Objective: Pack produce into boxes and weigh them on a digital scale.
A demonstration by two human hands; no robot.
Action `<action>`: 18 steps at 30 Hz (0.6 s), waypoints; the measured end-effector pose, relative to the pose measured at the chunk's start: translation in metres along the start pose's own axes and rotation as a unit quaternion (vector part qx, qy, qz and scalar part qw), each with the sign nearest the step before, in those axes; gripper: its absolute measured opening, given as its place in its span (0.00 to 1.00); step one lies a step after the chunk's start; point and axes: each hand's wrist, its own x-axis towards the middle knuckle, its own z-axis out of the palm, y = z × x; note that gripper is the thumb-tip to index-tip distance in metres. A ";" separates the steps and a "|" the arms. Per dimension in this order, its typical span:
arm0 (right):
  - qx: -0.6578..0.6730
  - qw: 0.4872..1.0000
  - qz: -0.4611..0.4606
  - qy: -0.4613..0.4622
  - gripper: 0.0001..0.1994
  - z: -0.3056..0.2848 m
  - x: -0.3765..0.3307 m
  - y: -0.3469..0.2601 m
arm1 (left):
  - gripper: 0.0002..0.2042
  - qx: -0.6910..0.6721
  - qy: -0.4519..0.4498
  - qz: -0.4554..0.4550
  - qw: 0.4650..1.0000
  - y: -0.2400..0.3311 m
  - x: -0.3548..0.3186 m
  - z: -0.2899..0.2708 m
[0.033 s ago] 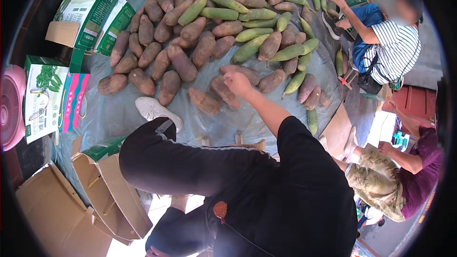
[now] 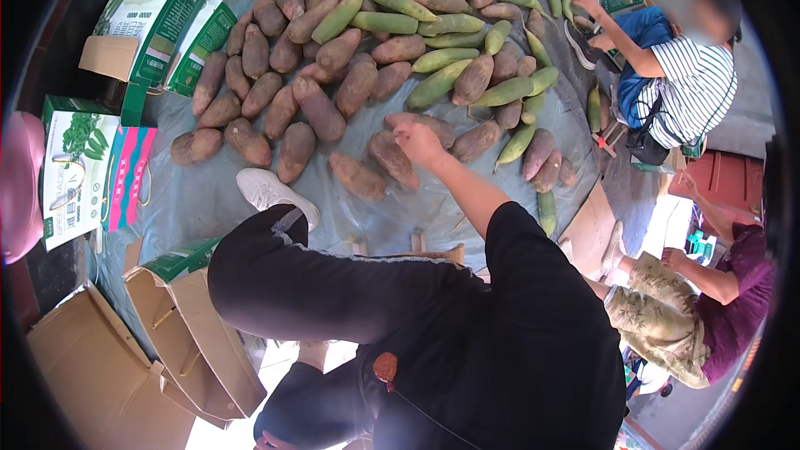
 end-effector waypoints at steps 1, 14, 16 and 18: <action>0.001 1.000 0.015 0.012 0.08 -0.004 0.005 0.001 | 0.21 0.003 -0.001 -0.001 1.000 -0.010 -0.001 0.007; -0.092 0.969 0.210 0.088 0.12 -0.036 0.010 0.080 | 0.22 0.065 0.031 0.065 0.995 -0.023 -0.009 0.017; -0.144 0.961 0.227 0.070 0.12 -0.052 0.010 0.090 | 0.22 0.077 0.019 0.061 0.995 -0.006 0.002 0.002; -0.383 0.896 0.226 -0.008 0.16 -0.067 0.012 0.094 | 0.22 -0.173 -0.242 -0.238 0.925 0.020 0.027 -0.032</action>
